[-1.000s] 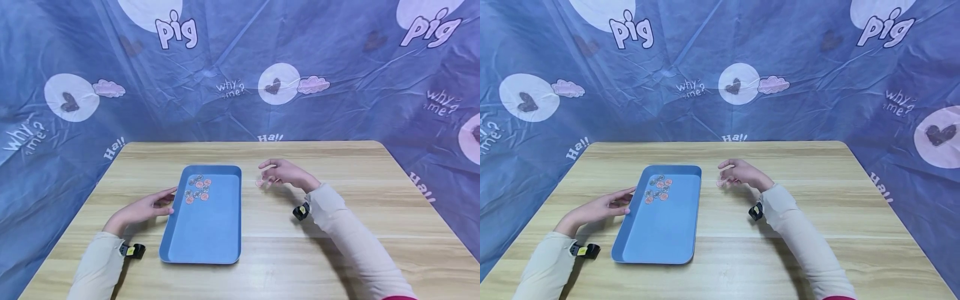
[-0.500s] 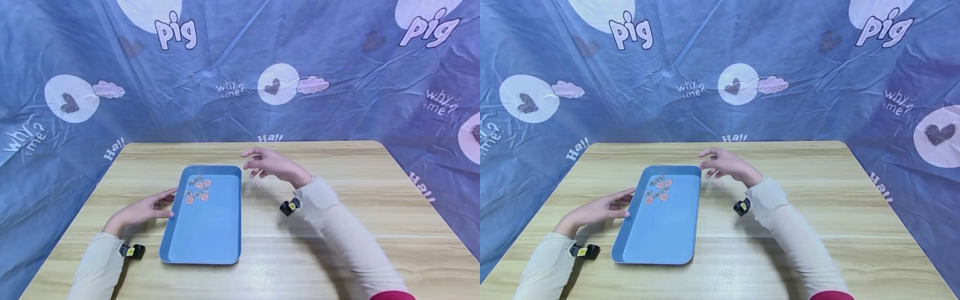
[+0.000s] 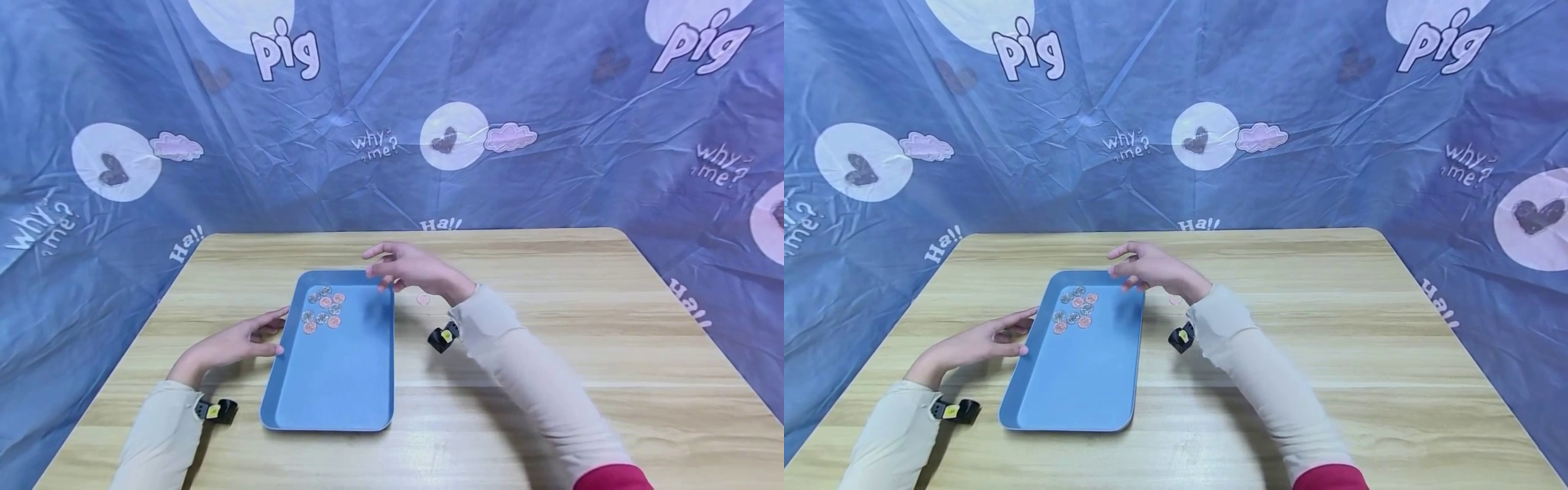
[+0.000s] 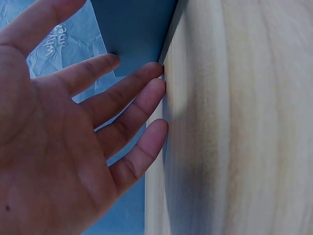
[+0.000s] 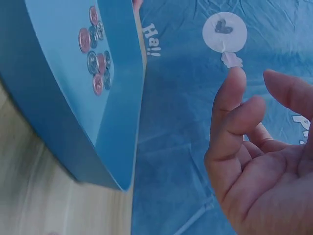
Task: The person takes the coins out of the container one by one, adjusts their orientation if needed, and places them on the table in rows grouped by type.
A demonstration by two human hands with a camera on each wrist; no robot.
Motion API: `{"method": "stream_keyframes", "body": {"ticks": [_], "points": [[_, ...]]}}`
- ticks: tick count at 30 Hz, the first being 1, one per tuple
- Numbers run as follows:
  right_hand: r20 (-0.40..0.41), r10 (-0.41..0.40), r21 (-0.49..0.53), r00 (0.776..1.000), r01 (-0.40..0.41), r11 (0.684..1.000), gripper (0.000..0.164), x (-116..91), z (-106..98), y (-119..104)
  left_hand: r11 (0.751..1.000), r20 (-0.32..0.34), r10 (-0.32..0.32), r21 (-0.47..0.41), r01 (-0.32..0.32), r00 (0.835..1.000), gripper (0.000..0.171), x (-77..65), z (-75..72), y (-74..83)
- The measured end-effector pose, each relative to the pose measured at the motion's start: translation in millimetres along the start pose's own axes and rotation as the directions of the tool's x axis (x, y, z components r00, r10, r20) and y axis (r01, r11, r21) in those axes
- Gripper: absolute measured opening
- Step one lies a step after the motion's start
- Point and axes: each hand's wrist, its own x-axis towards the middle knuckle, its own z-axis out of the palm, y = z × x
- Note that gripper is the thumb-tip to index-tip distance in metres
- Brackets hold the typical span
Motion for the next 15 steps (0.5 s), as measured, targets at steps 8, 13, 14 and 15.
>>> {"method": "stream_keyframes", "body": {"ticks": [8,13,14,15], "points": [[0.013,0.062,-0.049,0.998,-0.061,0.997,0.045,23,22,4,0.999,-0.01,-0.026,0.03,0.026,1.0,0.081,-0.7,0.8,-1.8],[0.026,0.073,-0.058,0.997,-0.071,0.996,0.047,35,34,11,0.999,-0.014,-0.025,0.036,0.026,1.0,0.081,0.6,1.4,-2.7],[0.03,0.073,-0.058,0.997,-0.072,0.996,0.047,37,36,13,0.999,-0.014,-0.024,0.034,0.025,1.0,0.081,0.7,1.4,-2.3],[0.034,0.072,-0.057,0.997,-0.07,0.996,0.047,38,38,15,0.999,-0.014,-0.026,0.033,0.026,1.0,0.081,0.8,1.5,-2.3]]}}
